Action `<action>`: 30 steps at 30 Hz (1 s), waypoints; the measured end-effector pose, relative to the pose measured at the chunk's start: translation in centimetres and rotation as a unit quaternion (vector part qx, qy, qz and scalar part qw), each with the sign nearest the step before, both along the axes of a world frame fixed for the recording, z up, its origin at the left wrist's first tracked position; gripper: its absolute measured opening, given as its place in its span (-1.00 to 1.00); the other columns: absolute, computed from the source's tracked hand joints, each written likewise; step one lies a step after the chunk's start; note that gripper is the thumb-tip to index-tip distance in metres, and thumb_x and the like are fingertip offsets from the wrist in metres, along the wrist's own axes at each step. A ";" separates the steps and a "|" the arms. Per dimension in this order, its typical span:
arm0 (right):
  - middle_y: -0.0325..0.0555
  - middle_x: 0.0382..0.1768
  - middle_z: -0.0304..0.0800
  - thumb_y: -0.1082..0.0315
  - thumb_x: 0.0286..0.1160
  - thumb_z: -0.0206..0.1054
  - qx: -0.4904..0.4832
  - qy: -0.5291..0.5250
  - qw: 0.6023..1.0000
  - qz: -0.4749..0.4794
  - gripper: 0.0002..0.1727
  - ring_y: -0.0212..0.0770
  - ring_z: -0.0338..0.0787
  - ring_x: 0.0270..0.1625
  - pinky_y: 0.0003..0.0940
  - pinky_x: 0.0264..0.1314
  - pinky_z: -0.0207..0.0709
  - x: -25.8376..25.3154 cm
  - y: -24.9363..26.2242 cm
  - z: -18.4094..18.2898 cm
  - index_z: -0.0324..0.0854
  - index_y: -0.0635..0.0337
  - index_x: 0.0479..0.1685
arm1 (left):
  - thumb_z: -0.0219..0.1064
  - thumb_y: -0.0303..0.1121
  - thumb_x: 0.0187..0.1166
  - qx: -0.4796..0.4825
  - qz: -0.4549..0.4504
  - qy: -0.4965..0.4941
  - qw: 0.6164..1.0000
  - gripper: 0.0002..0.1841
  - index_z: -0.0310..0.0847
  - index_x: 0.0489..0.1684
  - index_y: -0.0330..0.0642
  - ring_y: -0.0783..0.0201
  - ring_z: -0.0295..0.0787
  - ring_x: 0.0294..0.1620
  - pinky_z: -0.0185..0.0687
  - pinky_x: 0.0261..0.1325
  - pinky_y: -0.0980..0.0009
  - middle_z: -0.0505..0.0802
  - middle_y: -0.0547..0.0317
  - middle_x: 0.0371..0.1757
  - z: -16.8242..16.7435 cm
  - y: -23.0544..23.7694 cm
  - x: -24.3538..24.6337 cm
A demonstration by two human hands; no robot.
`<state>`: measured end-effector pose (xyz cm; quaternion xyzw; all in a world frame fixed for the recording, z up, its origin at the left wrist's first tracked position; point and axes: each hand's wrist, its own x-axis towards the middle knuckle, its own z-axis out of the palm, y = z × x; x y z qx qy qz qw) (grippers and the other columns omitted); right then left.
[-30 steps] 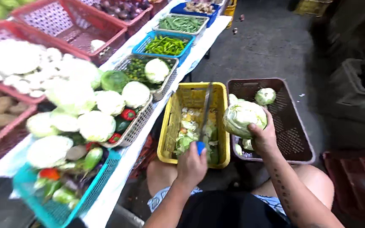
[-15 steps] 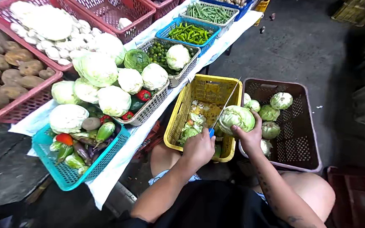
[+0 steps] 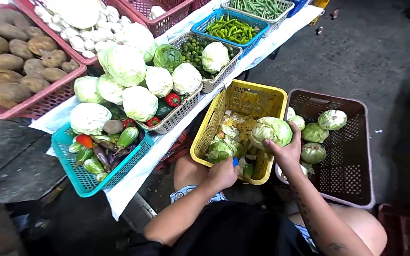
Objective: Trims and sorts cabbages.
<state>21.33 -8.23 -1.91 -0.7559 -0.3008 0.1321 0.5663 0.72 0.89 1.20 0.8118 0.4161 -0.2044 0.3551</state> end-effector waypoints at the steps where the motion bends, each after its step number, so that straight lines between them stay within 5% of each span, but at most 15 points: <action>1: 0.10 0.55 0.45 -0.08 -0.28 0.79 0.001 0.011 1.000 0.003 0.28 -0.12 0.55 0.53 -0.12 0.54 0.53 0.0 0.0 -0.4 0.22 0.04 0.73 | 0.01 0.02 0.84 0.011 0.013 -0.012 1.000 -0.47 0.42 0.54 -0.19 -0.15 0.79 0.24 0.66 0.27 -0.19 0.81 -0.19 0.16 1.4 0.4 0.1; 5: 0.02 0.48 0.54 -0.13 -0.21 0.76 0.082 0.144 0.986 0.028 0.31 -0.16 0.71 0.37 -0.09 0.30 0.73 -0.3 0.3 -1.9 0.11 -0.02 0.78 | 0.09 0.06 0.81 0.086 0.086 -0.110 0.986 -0.53 0.48 0.38 -0.13 -0.11 0.84 -0.03 0.71 0.04 -0.17 0.84 -0.10 -0.13 6.3 2.6 0.2; 8: -0.01 0.30 0.70 -0.32 0.05 0.64 0.230 0.342 0.906 0.092 0.13 -0.07 0.79 0.25 0.04 0.26 0.75 -1.2 0.5 -1.1 0.20 -0.03 0.68 | 0.31 0.11 0.66 0.046 0.187 -0.255 0.948 -0.50 0.53 0.27 -0.12 0.15 0.82 -0.40 0.81 -0.26 0.09 0.83 0.07 -0.29 4.9 2.9 -0.1; 10: -0.01 0.26 0.75 -0.48 0.29 0.33 0.319 0.465 0.818 0.116 -0.09 -0.04 0.76 0.31 0.12 0.34 0.67 -2.1 1.1 0.7 0.42 -0.06 0.54 | 0.48 0.07 0.54 -0.012 0.243 -0.333 0.911 -0.47 0.53 0.19 -0.18 0.25 0.75 -0.59 0.80 -0.45 0.24 0.82 0.14 -0.37 3.7 2.2 0.0; 11: -0.03 0.38 0.69 -0.58 0.43 0.00 0.338 0.511 0.779 0.129 -0.09 -0.03 0.67 0.44 0.17 0.44 0.57 -2.2 1.4 1.3 0.39 -0.13 0.59 | 0.52 0.02 0.51 -0.034 0.259 -0.364 0.894 -0.48 0.53 0.15 -0.21 0.28 0.71 -0.65 0.78 -0.51 0.28 0.82 0.17 -0.39 3.1 1.8 0.1; 12: -0.05 0.49 0.60 -0.67 0.42 -0.26 0.339 0.552 0.749 0.139 -0.01 -0.01 0.58 0.54 0.21 0.51 0.49 -2.1 1.5 1.4 0.34 -0.20 0.64 | 0.54 -0.02 0.50 -0.047 0.266 -0.388 0.881 -0.51 0.55 0.12 -0.22 0.29 0.69 -0.68 0.77 -0.55 0.31 0.83 0.18 -0.39 2.5 1.3 0.1; 14: 0.04 0.58 0.50 -0.80 0.25 -0.42 0.301 0.619 0.708 0.158 0.15 0.13 0.53 0.58 0.31 0.44 0.50 -1.5 2.0 0.6 0.28 -0.23 0.69 | 0.56 -0.04 0.48 -0.052 0.258 -0.412 0.872 -0.52 0.58 0.12 -0.21 0.31 0.71 -0.67 0.77 -0.57 0.35 0.88 0.18 -0.30 1.4 1.0 0.3; 17: 0.18 0.62 0.45 -0.83 0.16 -0.42 0.232 0.660 0.701 0.143 0.22 0.28 0.54 0.56 0.33 0.37 0.55 -1.7 2.5 -1.2 0.19 -0.20 0.76 | 0.57 0.00 0.46 -0.030 0.247 -0.390 0.886 -0.47 0.60 0.17 -0.21 0.28 0.72 -0.62 0.80 -0.47 0.29 0.82 0.11 -0.33 0.1 1.1 0.2; 20: 0.28 0.63 0.39 -0.76 0.27 -0.27 0.264 0.712 0.632 0.152 0.16 0.38 0.45 0.62 0.43 0.51 0.41 -2.2 2.0 -1.4 0.15 -0.10 0.74 | 0.55 -0.05 0.49 -0.029 0.252 -0.390 0.885 -0.51 0.62 0.18 -0.22 0.29 0.74 -0.61 0.81 -0.47 0.30 0.83 0.10 -0.31 -0.5 1.3 -0.1; 22: 0.31 0.58 0.46 -0.68 0.39 -0.24 0.250 0.708 0.621 0.226 0.08 0.40 0.50 0.59 0.41 0.52 0.44 -2.0 0.5 -1.4 0.25 -0.02 0.69 | 0.52 -0.20 0.55 -0.055 0.263 -0.416 0.869 -0.62 0.62 0.12 -0.28 0.30 0.72 -0.68 0.78 -0.58 0.36 0.86 0.12 -0.33 -0.6 0.9 -0.6; 25: 0.30 0.51 0.57 -0.78 0.22 -0.21 0.229 0.671 0.648 0.279 0.18 0.33 0.72 0.38 0.16 0.06 0.77 -0.3 -0.9 -1.6 0.37 -0.05 0.65 | 0.34 -0.37 0.68 -0.068 0.259 -0.451 0.852 -0.76 0.55 0.12 -0.33 0.30 0.77 -0.66 0.76 -0.59 0.41 0.91 0.17 -0.39 -0.6 0.5 -1.1; 27: 0.21 0.44 0.65 -0.91 -0.03 -0.23 0.241 0.682 0.660 0.200 0.28 0.22 0.80 0.24 0.01 -0.13 0.80 0.1 -1.0 -1.2 0.41 -0.17 0.61 | 0.32 -0.38 0.68 -0.050 0.254 -0.460 0.849 -0.58 0.36 0.45 -0.29 0.23 0.85 -0.52 0.90 -0.42 0.31 0.87 0.12 -0.33 -0.9 0.2 -1.3; 30: 0.28 0.55 0.49 -0.84 0.12 -0.19 0.273 0.713 0.632 0.131 0.25 0.33 0.62 0.49 0.23 0.35 0.66 -1.4 -0.9 0.1 0.20 -0.11 0.74 | 0.40 -0.31 0.61 0.020 0.209 -0.461 0.862 -0.13 -0.12 0.90 -0.03 0.26 0.80 -0.41 0.88 -0.33 0.28 0.79 0.05 -0.05 -1.0 -0.3 -1.6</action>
